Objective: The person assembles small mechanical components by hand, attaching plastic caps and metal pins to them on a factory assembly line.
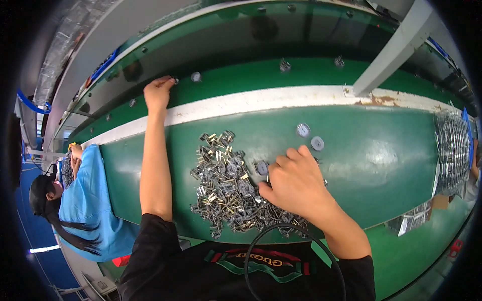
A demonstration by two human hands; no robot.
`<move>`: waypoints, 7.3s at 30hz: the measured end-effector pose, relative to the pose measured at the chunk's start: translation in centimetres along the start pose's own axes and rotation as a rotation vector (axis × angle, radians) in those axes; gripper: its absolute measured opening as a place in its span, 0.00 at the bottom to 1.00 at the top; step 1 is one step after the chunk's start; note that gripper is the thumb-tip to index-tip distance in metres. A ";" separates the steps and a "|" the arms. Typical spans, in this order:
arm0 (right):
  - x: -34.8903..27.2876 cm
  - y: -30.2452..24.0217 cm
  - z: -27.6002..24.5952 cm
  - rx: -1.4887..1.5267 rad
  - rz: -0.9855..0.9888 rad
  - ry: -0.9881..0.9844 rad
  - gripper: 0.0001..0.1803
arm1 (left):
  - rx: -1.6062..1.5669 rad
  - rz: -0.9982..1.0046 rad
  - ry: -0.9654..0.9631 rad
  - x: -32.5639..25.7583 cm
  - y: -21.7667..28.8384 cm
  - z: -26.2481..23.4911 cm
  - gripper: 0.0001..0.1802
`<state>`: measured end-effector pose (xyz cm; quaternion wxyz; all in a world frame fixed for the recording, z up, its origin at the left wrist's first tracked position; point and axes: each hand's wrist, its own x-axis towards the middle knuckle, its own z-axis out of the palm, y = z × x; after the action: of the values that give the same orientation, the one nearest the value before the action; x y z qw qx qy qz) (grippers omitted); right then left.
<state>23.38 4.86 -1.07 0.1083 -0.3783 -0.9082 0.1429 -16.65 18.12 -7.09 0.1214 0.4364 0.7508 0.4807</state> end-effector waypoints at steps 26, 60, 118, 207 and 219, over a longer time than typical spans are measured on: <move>1.3 0.9 -0.7 1.194 0.197 0.504 0.06 | -0.818 -0.239 -0.844 -16.6 12.9 0.5 0.22; 1.7 -0.7 -0.6 0.691 -0.147 0.571 0.09 | -1.053 -0.161 -0.830 -23.4 12.9 -0.9 0.18; 1.5 2.0 -1.1 0.601 0.047 0.214 0.06 | 0.110 0.432 -0.612 -7.3 7.2 -0.7 0.18; 2.6 1.1 -0.4 0.647 -0.019 0.461 0.08 | -0.463 0.069 -0.615 -13.7 11.0 -2.2 0.23; 2.8 -2.3 1.4 0.855 0.067 0.696 0.08 | -0.411 0.212 -0.510 -23.0 12.2 -1.0 0.22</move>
<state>19.52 5.11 -1.37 0.5415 -0.3545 -0.6672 0.3687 2.89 1.68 -1.90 0.3397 0.5847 0.5343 0.5073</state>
